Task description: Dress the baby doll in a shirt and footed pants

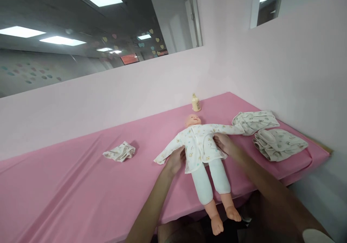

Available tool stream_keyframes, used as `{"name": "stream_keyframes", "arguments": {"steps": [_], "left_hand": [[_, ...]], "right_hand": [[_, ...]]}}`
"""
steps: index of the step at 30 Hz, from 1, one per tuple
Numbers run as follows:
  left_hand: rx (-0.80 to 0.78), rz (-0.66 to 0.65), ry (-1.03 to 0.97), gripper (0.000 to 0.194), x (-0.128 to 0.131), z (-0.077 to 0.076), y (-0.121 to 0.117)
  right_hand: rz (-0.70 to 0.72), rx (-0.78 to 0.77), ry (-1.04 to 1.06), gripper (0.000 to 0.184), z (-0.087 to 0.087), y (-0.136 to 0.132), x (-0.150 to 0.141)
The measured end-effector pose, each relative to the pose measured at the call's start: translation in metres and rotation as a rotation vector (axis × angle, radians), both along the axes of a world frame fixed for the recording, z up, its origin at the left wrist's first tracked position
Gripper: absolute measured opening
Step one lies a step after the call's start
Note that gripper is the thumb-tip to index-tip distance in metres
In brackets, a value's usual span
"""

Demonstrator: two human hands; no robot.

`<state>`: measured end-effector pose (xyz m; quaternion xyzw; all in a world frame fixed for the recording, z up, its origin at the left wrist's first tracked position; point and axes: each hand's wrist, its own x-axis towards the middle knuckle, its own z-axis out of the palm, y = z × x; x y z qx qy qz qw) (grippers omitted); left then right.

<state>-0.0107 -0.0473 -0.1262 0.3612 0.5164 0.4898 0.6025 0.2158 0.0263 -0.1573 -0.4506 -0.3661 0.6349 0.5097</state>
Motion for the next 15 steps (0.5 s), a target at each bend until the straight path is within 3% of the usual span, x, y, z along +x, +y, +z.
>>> {"name": "stream_keyframes", "arguments": {"steps": [3,7,12,15], "left_hand": [[-0.032,0.071,-0.043,0.022,0.006,-0.01,0.008],[-0.003,0.139,-0.039,0.023,0.011,-0.013,0.016],[0.002,0.26,0.135,0.037,0.013,-0.023,0.023],[0.025,0.241,0.235,0.046,0.01,-0.027,0.024]], "right_hand": [[-0.024,-0.112,0.075,0.005,-0.001,0.002,-0.004],[-0.05,-0.114,0.075,0.01,0.001,-0.003,-0.006],[-0.035,-0.143,0.061,0.01,0.002,-0.007,-0.009],[-0.009,-0.111,0.036,0.011,-0.002,-0.009,-0.009]]}}
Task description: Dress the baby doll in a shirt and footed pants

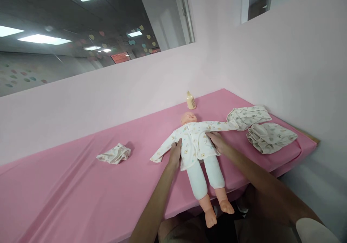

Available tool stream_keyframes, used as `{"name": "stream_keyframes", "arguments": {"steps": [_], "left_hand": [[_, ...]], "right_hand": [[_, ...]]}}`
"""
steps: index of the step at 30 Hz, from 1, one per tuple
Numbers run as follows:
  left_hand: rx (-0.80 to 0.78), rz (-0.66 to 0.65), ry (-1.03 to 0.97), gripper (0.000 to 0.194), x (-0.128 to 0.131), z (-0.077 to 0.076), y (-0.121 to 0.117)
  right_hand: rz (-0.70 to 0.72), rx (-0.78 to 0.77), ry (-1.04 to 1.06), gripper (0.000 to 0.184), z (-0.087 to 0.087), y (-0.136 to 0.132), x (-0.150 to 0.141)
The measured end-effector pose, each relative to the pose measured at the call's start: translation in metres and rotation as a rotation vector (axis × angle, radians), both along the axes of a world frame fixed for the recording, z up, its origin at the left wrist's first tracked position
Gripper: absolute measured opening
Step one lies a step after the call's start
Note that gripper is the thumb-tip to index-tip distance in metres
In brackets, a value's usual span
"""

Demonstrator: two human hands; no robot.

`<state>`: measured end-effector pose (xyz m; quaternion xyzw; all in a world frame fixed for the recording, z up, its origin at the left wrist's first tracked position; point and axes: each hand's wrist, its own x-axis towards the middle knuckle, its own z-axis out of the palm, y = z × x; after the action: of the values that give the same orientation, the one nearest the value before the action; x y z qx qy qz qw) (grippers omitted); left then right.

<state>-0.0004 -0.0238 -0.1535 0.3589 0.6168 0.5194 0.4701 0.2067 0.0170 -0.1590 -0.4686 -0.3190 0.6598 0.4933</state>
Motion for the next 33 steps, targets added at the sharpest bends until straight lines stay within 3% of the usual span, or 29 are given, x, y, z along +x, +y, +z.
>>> {"name": "stream_keyframes", "arguments": {"steps": [3,7,12,15,18,22,26,30,33], "left_hand": [[0.019,-0.048,0.067,0.05,-0.001,0.001,0.0],[0.045,-0.055,0.297,0.051,0.001,0.011,-0.011],[0.265,-0.154,0.844,0.042,-0.007,0.019,-0.067],[0.457,-0.317,1.125,0.038,-0.02,0.012,-0.101],[0.631,-0.319,1.372,0.033,-0.027,0.003,-0.11],[0.687,-0.321,1.535,0.029,-0.027,-0.002,-0.093],[0.612,-0.254,1.499,0.033,-0.027,0.015,-0.058],[0.433,-0.17,1.395,0.03,-0.025,0.035,-0.019],[0.331,-0.142,1.39,0.028,-0.026,0.03,0.002]], "right_hand": [[0.032,0.056,-0.077,0.017,0.0,-0.002,0.0],[0.017,0.219,-0.369,0.025,0.004,-0.01,0.002],[-0.084,0.662,-0.713,0.027,-0.002,-0.05,0.017],[-0.002,0.955,-0.858,0.024,-0.009,-0.077,0.032],[0.058,1.115,-0.976,0.022,-0.011,-0.086,0.041],[0.051,1.186,-1.132,0.028,-0.002,-0.071,0.034],[0.037,1.231,-1.182,0.033,0.012,-0.044,0.017],[-0.104,1.137,-1.165,0.027,0.019,-0.005,0.004],[-0.219,1.012,-1.248,0.025,0.011,0.024,0.003]]}}
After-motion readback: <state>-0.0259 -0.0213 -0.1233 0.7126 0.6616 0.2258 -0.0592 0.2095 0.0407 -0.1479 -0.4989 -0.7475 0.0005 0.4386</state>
